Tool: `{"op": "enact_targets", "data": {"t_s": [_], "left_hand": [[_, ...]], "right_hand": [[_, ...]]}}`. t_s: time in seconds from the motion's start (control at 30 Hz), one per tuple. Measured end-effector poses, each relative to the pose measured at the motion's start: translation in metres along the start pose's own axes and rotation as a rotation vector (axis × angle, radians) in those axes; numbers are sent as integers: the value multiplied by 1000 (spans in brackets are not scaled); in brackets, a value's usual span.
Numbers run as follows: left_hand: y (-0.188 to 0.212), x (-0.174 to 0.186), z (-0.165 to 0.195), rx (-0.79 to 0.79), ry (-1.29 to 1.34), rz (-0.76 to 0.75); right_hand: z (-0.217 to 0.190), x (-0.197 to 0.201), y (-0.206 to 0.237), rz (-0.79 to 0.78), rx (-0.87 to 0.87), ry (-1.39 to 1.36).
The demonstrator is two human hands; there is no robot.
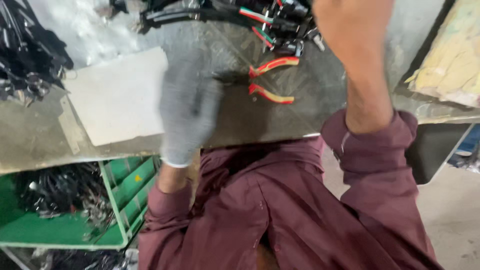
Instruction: The person repeatedly picks up black wire harnesses with exposed red and green wires, positions a black connector over the wire ends, and uses red-handled pliers to crimp the connector onto the wires. Finished units are placed on the table.
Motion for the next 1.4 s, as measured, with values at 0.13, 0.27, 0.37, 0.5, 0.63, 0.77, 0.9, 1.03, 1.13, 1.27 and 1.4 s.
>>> {"op": "enact_targets", "data": {"t_s": [0.13,0.27,0.37,0.5,0.63,0.77,0.9,1.03,1.13,1.27,1.4], "left_hand": [[-38,-23,74,-191,201,-90],[-38,-37,95,-209,580,-366],[-14,-49,69,169,912,-386],[-6,-51,43,290,1040,-79],[-4,-43,53,335,1117,-400],[-13,9,57,106,1309,-57],[-9,15,66,42,1245,-112],[-3,5,61,43,867,-132],[-4,1,52,96,852,-85],[13,-23,100,-578,153,-282],[27,-45,108,-191,770,-498]], "right_hand": [[-30,33,41,-91,-332,-814],[-58,45,70,109,-404,-1453],[-85,28,64,148,-376,-1562],[-150,-12,61,-383,62,-730],[-155,-11,82,-392,304,-615],[-132,-18,89,-278,277,82],[-129,-42,72,-341,236,28],[-115,-30,64,-379,273,-17],[-104,3,63,-134,322,42],[-104,7,58,-482,-95,-1159],[-90,52,49,-164,10,-1479]]}}
Point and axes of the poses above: each hand's wrist, its own y-axis away from the middle knuckle, its own x-axis out of the back of the hand, z = x × y, the point moved 5 cm from there along -y, towards the middle knuckle, and after that the axes turned 1 degree about -z, right-handed, at the moved point
